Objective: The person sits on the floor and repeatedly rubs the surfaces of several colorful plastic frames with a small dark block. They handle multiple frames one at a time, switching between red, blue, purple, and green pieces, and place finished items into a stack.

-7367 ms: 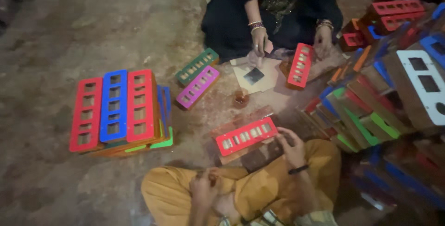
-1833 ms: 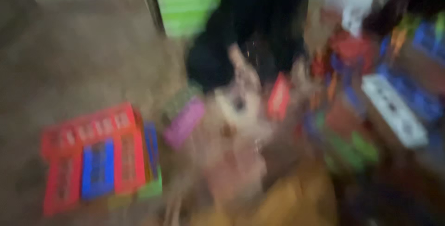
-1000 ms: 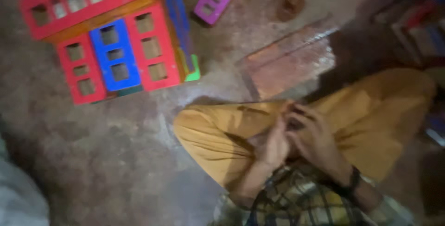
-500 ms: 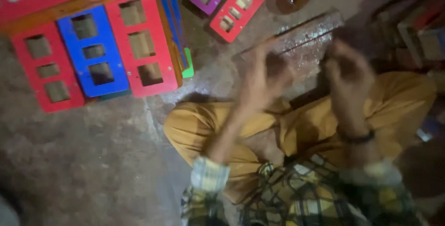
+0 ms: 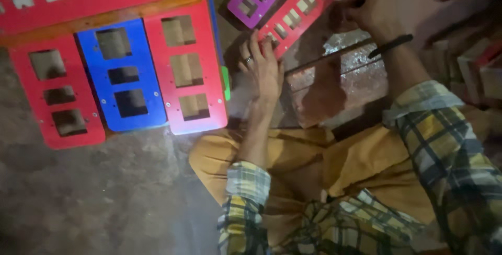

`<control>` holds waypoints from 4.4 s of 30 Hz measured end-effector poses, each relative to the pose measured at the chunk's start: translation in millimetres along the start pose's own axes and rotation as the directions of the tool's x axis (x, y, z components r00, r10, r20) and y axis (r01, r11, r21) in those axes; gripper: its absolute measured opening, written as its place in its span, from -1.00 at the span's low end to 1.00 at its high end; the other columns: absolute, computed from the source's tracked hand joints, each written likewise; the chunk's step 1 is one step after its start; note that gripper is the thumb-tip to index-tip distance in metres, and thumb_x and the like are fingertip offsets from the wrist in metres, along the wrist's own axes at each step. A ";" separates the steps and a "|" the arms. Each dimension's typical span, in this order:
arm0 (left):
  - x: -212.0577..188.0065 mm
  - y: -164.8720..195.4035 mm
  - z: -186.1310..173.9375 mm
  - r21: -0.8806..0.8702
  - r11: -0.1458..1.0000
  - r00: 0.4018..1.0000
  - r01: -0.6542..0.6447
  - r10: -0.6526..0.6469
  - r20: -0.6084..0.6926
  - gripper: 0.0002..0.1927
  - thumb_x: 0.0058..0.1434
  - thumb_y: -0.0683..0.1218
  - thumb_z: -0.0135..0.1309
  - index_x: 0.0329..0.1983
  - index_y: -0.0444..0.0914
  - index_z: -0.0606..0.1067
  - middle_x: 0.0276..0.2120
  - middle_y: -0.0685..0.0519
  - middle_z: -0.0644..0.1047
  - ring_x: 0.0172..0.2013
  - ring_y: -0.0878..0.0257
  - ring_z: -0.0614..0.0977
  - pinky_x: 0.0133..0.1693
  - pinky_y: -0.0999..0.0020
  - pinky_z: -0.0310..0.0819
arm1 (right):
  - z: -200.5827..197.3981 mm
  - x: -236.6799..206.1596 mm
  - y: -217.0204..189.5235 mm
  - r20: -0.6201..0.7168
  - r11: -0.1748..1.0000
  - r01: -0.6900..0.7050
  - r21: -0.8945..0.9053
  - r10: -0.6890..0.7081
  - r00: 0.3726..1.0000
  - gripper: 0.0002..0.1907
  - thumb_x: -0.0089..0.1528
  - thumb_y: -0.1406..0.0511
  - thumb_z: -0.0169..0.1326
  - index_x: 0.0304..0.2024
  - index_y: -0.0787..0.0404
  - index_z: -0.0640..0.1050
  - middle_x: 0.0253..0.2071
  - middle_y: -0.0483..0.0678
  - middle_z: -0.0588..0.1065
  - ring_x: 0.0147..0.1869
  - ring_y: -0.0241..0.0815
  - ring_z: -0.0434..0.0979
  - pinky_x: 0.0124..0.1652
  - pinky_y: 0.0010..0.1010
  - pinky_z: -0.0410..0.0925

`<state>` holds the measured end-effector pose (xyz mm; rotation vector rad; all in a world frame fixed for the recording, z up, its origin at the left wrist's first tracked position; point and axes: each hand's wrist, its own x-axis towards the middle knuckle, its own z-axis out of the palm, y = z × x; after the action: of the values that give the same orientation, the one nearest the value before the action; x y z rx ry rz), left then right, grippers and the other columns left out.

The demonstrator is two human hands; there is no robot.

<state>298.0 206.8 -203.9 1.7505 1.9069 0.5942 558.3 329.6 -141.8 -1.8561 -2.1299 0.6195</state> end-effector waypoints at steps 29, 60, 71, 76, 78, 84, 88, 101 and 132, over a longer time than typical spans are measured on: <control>3.1 -14.2 -7.9 -0.139 0.989 0.997 0.047 -0.055 -0.056 0.17 -0.39 -0.12 0.60 0.34 -0.19 0.24 0.19 -0.27 0.32 0.23 -0.35 0.34 0.20 -0.23 0.26 | -36.3 -15.8 18.1 0.010 0.968 -0.081 0.236 0.080 0.997 -0.79 0.20 0.33 0.38 -0.18 0.35 0.69 -0.31 0.01 0.64 -0.29 -0.28 0.66 -0.27 -0.48 0.50; -133.2 70.9 19.3 -0.399 0.857 0.941 -0.325 0.335 -0.047 0.00 -0.24 -0.05 0.56 0.33 -0.20 0.37 0.18 -0.15 0.49 0.18 -0.12 0.51 0.18 0.02 0.40 | -67.4 -260.5 -29.5 -0.275 0.955 0.026 0.294 0.059 0.960 -0.78 0.27 0.39 0.33 -0.04 0.30 0.65 -0.08 0.05 0.61 -0.05 -0.08 0.61 -0.05 -0.36 0.44; -121.9 39.3 54.1 -0.850 0.525 0.997 -0.039 0.083 0.006 0.10 0.03 0.07 0.39 0.45 -0.47 0.03 0.15 -0.25 0.46 0.18 -0.13 0.45 0.32 0.09 0.28 | 31.2 -206.1 -93.0 -0.156 0.945 0.246 0.218 -0.215 0.964 -0.76 0.14 0.46 0.24 -0.11 0.32 0.65 -0.09 0.16 0.58 0.00 0.18 0.57 0.00 -0.16 0.43; -128.8 24.0 58.5 -0.874 0.464 0.985 -0.143 0.156 -0.078 -0.37 0.43 -0.09 -0.22 0.55 -0.30 0.05 0.31 -0.15 0.47 0.33 -0.01 0.45 0.46 0.16 0.19 | 42.9 -238.3 -98.7 -0.059 0.954 0.245 0.175 -0.238 0.969 -0.81 0.13 0.46 0.24 -0.18 0.30 0.63 -0.11 0.13 0.59 0.00 0.17 0.57 0.00 -0.14 0.43; -134.6 20.5 56.6 -0.745 0.638 0.978 -0.192 0.185 -0.093 -0.21 0.18 -0.16 -0.05 0.51 -0.31 0.07 0.30 -0.13 0.48 0.33 0.00 0.47 0.41 0.18 0.22 | 41.3 -244.8 -95.7 -0.024 0.957 0.234 0.172 -0.233 0.972 -0.83 0.13 0.45 0.25 -0.21 0.28 0.63 -0.12 0.12 0.60 -0.01 0.16 0.58 -0.01 -0.14 0.44; -135.9 23.2 57.2 -0.709 0.694 0.987 -0.124 0.158 -0.018 -0.06 0.07 -0.15 0.31 0.44 -0.34 0.06 0.17 -0.10 0.50 0.19 0.06 0.53 0.28 0.26 0.35 | 45.5 -211.9 -90.7 -0.116 0.946 0.299 0.124 -0.285 0.951 -0.78 0.13 0.47 0.24 -0.15 0.29 0.64 -0.06 0.15 0.59 0.02 0.19 0.57 0.02 -0.11 0.43; -133.9 23.7 56.5 -0.674 0.711 0.978 -0.202 0.189 -0.094 -0.32 0.38 -0.38 0.06 0.50 -0.30 0.07 0.35 -0.04 0.48 0.36 0.12 0.50 0.44 0.31 0.27 | 51.4 -228.3 -96.9 -0.077 0.967 0.167 0.194 -0.155 0.985 -0.79 0.19 0.50 0.21 -0.11 0.28 0.65 -0.07 0.15 0.58 0.01 0.17 0.57 0.01 -0.15 0.45; -135.2 35.4 44.7 -0.529 0.818 0.974 -0.227 0.196 -0.114 -0.17 -0.03 -0.15 0.41 0.33 -0.19 0.32 0.19 -0.10 0.50 0.22 -0.11 0.52 0.23 0.07 0.38 | 30.4 -268.9 -88.8 -0.161 0.950 0.158 0.271 -0.118 0.980 -0.76 0.16 0.44 0.33 -0.11 0.32 0.64 -0.16 0.15 0.60 -0.06 0.12 0.61 0.00 -0.21 0.42; -137.3 48.2 29.8 -0.548 0.815 0.981 -0.187 0.186 -0.058 -0.03 -0.11 0.05 0.61 0.31 -0.23 0.33 0.15 -0.12 0.52 0.15 -0.07 0.57 0.18 0.12 0.49 | 1.4 -271.7 83.8 -0.477 0.988 -0.070 0.138 0.128 0.869 -0.87 0.27 0.40 0.32 -0.13 0.22 0.71 -0.18 0.07 0.65 -0.11 -0.09 0.68 -0.04 -0.31 0.48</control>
<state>363.2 74.1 -190.1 1.5452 1.3697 1.0961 674.1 70.5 -158.1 -1.8259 -1.6458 0.2478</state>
